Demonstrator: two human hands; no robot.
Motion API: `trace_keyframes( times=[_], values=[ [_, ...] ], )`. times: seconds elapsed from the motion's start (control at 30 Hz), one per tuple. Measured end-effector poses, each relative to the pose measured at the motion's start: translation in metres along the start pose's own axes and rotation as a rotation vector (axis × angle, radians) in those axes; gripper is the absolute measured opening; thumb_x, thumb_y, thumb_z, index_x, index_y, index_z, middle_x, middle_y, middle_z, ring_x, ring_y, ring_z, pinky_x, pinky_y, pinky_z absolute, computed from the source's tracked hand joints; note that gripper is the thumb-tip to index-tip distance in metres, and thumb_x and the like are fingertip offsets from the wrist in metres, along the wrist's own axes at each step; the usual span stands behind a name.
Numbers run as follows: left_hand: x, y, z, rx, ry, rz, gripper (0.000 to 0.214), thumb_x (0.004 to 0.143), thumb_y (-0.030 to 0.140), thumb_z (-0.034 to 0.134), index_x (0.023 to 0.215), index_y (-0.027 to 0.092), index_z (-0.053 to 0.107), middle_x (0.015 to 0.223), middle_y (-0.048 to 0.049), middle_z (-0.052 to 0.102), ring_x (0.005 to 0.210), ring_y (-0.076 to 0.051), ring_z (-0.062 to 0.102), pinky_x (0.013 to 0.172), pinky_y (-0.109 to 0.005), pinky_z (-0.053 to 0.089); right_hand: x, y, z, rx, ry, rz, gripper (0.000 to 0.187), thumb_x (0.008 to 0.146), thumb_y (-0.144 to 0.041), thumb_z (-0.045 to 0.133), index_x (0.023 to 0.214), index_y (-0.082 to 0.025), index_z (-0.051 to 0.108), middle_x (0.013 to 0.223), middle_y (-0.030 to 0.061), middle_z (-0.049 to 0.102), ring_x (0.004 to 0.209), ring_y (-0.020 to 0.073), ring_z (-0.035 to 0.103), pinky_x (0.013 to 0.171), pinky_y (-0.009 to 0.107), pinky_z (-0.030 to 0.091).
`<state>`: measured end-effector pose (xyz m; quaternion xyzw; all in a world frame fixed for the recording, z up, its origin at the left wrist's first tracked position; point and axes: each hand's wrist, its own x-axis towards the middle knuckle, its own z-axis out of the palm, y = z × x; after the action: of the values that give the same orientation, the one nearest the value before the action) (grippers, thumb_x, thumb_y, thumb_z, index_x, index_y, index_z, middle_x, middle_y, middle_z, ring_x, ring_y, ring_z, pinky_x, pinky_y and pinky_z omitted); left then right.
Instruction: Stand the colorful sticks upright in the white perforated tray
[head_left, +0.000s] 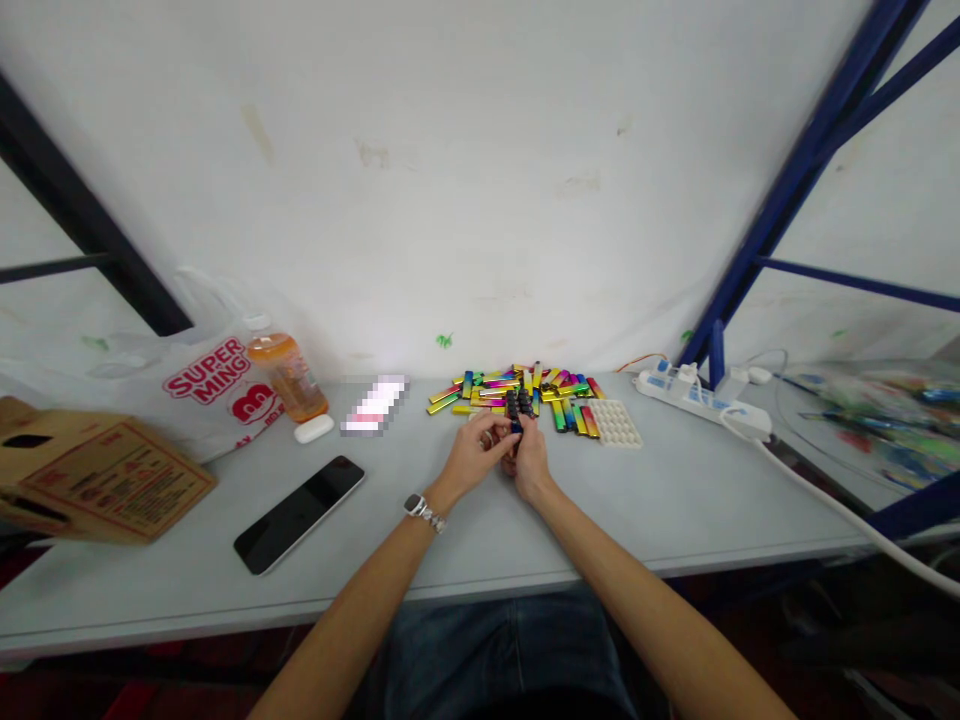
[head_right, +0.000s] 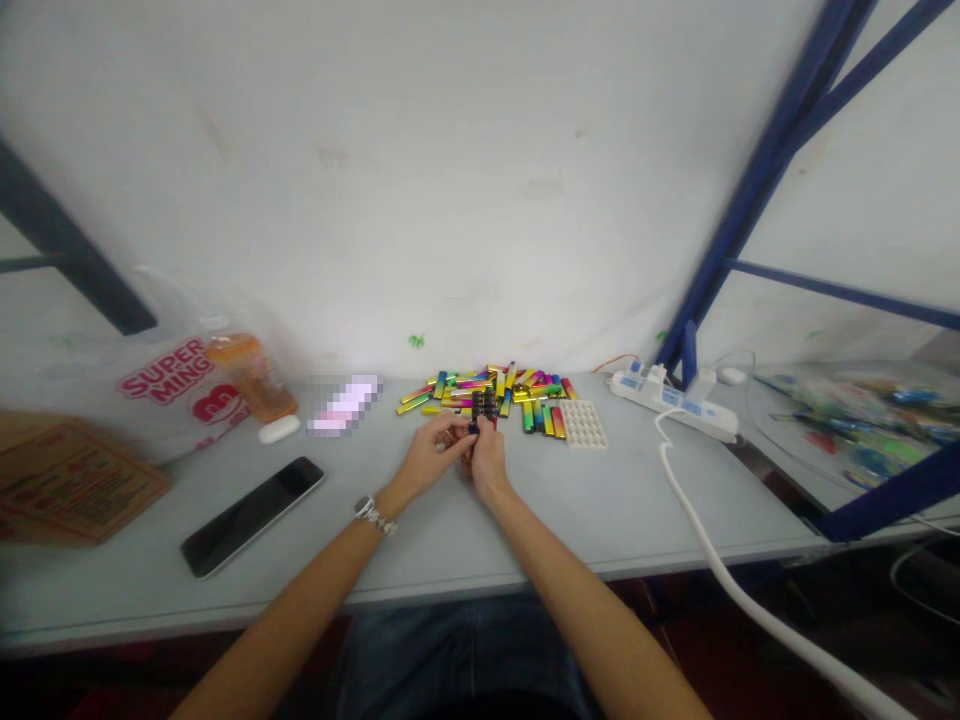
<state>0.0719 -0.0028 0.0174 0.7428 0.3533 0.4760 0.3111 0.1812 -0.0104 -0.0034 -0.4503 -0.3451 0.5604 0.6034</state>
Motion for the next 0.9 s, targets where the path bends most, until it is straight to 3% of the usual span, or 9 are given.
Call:
trace_keyframes(
  times=[0.13, 0.5, 0.77, 0.9],
  values=[
    [0.0003, -0.0014, 0.0018, -0.055, 0.014, -0.021, 0.03, 0.085, 0.046, 0.07, 0.092, 0.018, 0.069, 0.085, -0.0051, 0.063, 0.08, -0.019, 0.059, 0.067, -0.028, 0.047, -0.0034, -0.0025, 0.0016, 0.02, 0.048, -0.067, 0.047, 0.082, -0.063, 0.044, 0.056, -0.026, 0.04, 0.038, -0.0063, 0.034, 0.034, 0.0103, 0.026, 0.036, 0.026, 0.017],
    [-0.0004, 0.0, 0.0021, -0.108, 0.001, -0.036, 0.028, 0.084, 0.044, 0.072, 0.091, 0.017, 0.069, 0.083, -0.0046, 0.063, 0.078, -0.018, 0.059, 0.065, -0.027, 0.047, -0.0053, -0.0037, 0.0008, 0.075, 0.051, -0.029, 0.047, 0.082, -0.064, 0.047, 0.057, -0.026, 0.039, 0.038, -0.0066, 0.033, 0.033, 0.0108, 0.026, 0.035, 0.026, 0.016],
    [-0.0009, -0.0066, 0.0007, -0.113, 0.01, -0.014, 0.026, 0.085, 0.041, 0.073, 0.092, 0.017, 0.069, 0.084, -0.0039, 0.06, 0.076, -0.017, 0.058, 0.064, -0.026, 0.047, -0.0097, -0.0057, -0.0016, 0.179, -0.081, 0.013, 0.054, 0.081, -0.073, 0.05, 0.058, -0.025, 0.039, 0.039, -0.0078, 0.029, 0.034, 0.0085, 0.02, 0.036, 0.025, 0.012],
    [-0.0014, -0.0054, 0.0009, -0.12, 0.007, 0.0, 0.024, 0.085, 0.039, 0.073, 0.091, 0.016, 0.07, 0.084, -0.0042, 0.061, 0.076, -0.016, 0.058, 0.062, -0.026, 0.047, -0.0095, -0.0042, -0.0019, 0.175, -0.082, -0.003, 0.053, 0.08, -0.07, 0.052, 0.057, -0.024, 0.039, 0.039, -0.008, 0.03, 0.033, 0.0078, 0.02, 0.036, 0.024, 0.013]
  ],
)
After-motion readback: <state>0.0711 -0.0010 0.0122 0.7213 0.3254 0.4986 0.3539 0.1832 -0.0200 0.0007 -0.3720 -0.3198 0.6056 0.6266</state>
